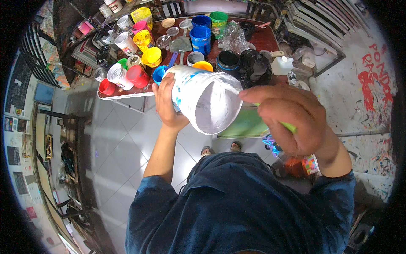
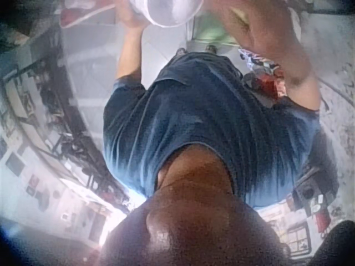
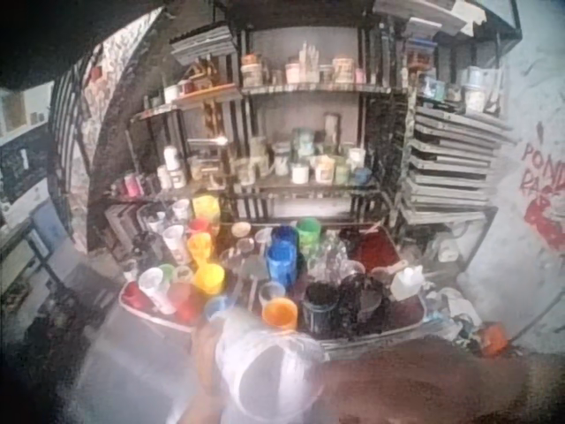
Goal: The person mixes dark paint in a small container using a stick, then scrapes white paint from a larger container into a smaller one using a spatula. Finally, the person picks up a black t-shirt and places it on a heat press machine.
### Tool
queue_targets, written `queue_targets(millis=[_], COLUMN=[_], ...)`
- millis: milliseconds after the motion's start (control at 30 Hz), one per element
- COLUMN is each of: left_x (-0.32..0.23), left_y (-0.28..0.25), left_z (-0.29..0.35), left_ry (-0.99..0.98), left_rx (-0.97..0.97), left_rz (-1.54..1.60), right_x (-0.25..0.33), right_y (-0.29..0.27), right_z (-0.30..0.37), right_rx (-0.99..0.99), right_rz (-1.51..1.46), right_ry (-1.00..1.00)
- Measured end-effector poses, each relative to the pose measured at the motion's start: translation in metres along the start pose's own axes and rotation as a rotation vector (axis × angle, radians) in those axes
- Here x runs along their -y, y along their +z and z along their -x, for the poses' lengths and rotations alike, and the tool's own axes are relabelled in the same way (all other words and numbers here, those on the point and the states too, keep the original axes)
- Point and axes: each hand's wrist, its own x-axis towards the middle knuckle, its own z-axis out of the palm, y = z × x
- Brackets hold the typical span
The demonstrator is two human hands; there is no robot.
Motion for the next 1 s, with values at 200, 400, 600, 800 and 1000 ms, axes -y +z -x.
queue_targets(millis=[200,400,600,800,1000], left_x=[0.003,0.002,0.002,0.006,0.013], left_y=[-0.007,-0.012,-0.011,-0.006,-0.006], left_z=[-0.016,-0.036,-0.036,-0.034,-0.029], left_ry=[-0.027,-0.012,0.052,0.114,0.151], left_rx=[0.077,0.208,0.145,0.002,-0.067], left_rz=[-0.017,0.144,0.155,0.084,0.020], right_x=[0.004,-0.005,-0.017,-0.013,-0.005], right_y=[-0.025,-0.042,-0.036,-0.034,-0.026], right_z=[-0.003,-0.008,0.006,0.010,0.013], right_rx=[0.032,0.184,0.035,0.007,-0.051], right_rz=[-0.066,0.042,-0.042,-0.055,-0.064], right_ry=[-0.060,-0.032,0.130,0.170,0.250])
